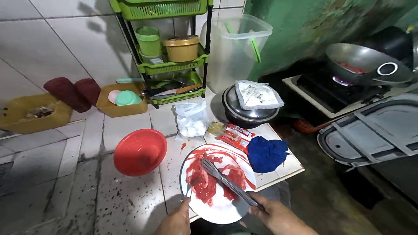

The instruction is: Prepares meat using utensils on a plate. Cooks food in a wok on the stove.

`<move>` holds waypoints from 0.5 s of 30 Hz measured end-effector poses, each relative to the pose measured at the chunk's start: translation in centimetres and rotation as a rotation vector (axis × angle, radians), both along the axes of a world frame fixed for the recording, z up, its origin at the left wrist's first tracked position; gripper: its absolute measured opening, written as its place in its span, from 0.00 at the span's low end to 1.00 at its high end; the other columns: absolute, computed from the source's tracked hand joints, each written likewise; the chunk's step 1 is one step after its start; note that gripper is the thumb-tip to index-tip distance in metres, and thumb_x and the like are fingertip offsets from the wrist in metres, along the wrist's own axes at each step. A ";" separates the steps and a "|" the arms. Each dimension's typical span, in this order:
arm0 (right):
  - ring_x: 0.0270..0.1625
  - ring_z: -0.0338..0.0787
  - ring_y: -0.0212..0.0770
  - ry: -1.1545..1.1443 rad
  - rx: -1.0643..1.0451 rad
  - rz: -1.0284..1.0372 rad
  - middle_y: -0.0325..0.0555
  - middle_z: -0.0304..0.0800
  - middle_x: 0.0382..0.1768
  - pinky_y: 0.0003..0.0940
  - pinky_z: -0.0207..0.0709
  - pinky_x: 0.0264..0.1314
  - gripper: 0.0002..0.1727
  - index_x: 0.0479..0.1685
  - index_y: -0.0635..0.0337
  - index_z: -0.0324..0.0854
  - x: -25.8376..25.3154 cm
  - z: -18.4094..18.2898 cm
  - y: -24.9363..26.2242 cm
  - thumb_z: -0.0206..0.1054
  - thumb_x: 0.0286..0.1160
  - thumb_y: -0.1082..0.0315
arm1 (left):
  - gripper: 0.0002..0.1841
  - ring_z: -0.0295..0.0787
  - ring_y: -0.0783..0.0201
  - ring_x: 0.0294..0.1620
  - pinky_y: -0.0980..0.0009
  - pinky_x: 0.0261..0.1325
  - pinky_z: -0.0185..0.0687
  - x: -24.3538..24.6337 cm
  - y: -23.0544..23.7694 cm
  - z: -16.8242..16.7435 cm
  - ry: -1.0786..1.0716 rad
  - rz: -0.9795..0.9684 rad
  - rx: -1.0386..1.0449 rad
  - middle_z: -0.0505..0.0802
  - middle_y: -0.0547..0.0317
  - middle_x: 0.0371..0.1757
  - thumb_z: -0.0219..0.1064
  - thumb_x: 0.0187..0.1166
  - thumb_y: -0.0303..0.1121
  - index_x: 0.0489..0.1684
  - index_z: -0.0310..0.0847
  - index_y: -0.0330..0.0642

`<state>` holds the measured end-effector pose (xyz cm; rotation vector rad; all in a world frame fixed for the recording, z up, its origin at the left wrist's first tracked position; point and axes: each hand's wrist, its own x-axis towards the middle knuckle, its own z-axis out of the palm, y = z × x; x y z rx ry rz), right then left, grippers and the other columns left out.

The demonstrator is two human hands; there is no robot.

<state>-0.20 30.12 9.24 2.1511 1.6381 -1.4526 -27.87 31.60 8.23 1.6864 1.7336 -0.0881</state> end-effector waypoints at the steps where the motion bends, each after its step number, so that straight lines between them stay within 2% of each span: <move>1: 0.53 0.91 0.58 -0.045 0.015 0.013 0.58 0.91 0.54 0.63 0.79 0.61 0.29 0.89 0.40 0.67 -0.4 0.2 0.0 0.59 0.90 0.50 | 0.22 0.93 0.38 0.55 0.40 0.59 0.84 0.1 0.0 -0.3 -0.025 0.000 0.012 0.94 0.39 0.55 0.46 0.94 0.34 0.83 0.75 0.46; 3: 0.61 0.90 0.61 -0.118 -0.007 0.039 0.59 0.91 0.60 0.66 0.77 0.67 0.31 0.92 0.38 0.63 -1.2 0.9 0.2 0.57 0.91 0.49 | 0.22 0.93 0.39 0.55 0.42 0.60 0.84 0.3 -0.1 -0.8 -0.069 -0.010 0.043 0.94 0.40 0.55 0.47 0.94 0.33 0.82 0.75 0.44; 5: 0.64 0.89 0.62 -0.171 -0.014 0.050 0.59 0.90 0.63 0.66 0.76 0.68 0.31 0.93 0.37 0.61 -1.7 1.4 0.1 0.56 0.91 0.48 | 0.22 0.93 0.41 0.56 0.43 0.62 0.84 0.6 0.0 -1.4 -0.106 -0.011 0.077 0.94 0.40 0.56 0.48 0.93 0.32 0.82 0.76 0.43; 9: 0.63 0.90 0.63 -0.219 0.000 0.036 0.59 0.90 0.63 0.66 0.78 0.66 0.32 0.93 0.36 0.61 -1.8 2.3 -0.9 0.57 0.90 0.47 | 0.22 0.93 0.40 0.56 0.43 0.62 0.84 -0.3 0.6 -1.1 -0.072 -0.047 0.065 0.95 0.40 0.55 0.48 0.94 0.34 0.81 0.76 0.45; 11: 0.62 0.90 0.65 -0.219 0.030 -0.017 0.60 0.91 0.63 0.67 0.78 0.65 0.32 0.92 0.39 0.63 -1.4 2.7 -2.2 0.58 0.90 0.47 | 0.21 0.93 0.38 0.55 0.39 0.60 0.84 -1.4 1.1 -0.1 -0.029 -0.066 0.130 0.95 0.39 0.54 0.50 0.93 0.35 0.79 0.79 0.45; 13: 0.62 0.91 0.67 -0.228 0.066 -0.066 0.61 0.91 0.62 0.70 0.78 0.65 0.33 0.91 0.41 0.65 -0.9 2.5 -3.5 0.60 0.89 0.47 | 0.21 0.93 0.38 0.57 0.38 0.60 0.84 -2.3 1.9 1.1 0.011 -0.096 0.214 0.94 0.39 0.57 0.51 0.93 0.35 0.79 0.79 0.45; 15: 0.61 0.91 0.67 -0.210 0.045 -0.089 0.62 0.92 0.60 0.71 0.78 0.64 0.33 0.92 0.40 0.64 -0.5 2.0 -4.5 0.59 0.88 0.46 | 0.20 0.94 0.41 0.51 0.43 0.52 0.88 -2.7 2.9 1.5 0.077 -0.176 0.331 0.93 0.41 0.55 0.52 0.91 0.34 0.75 0.83 0.49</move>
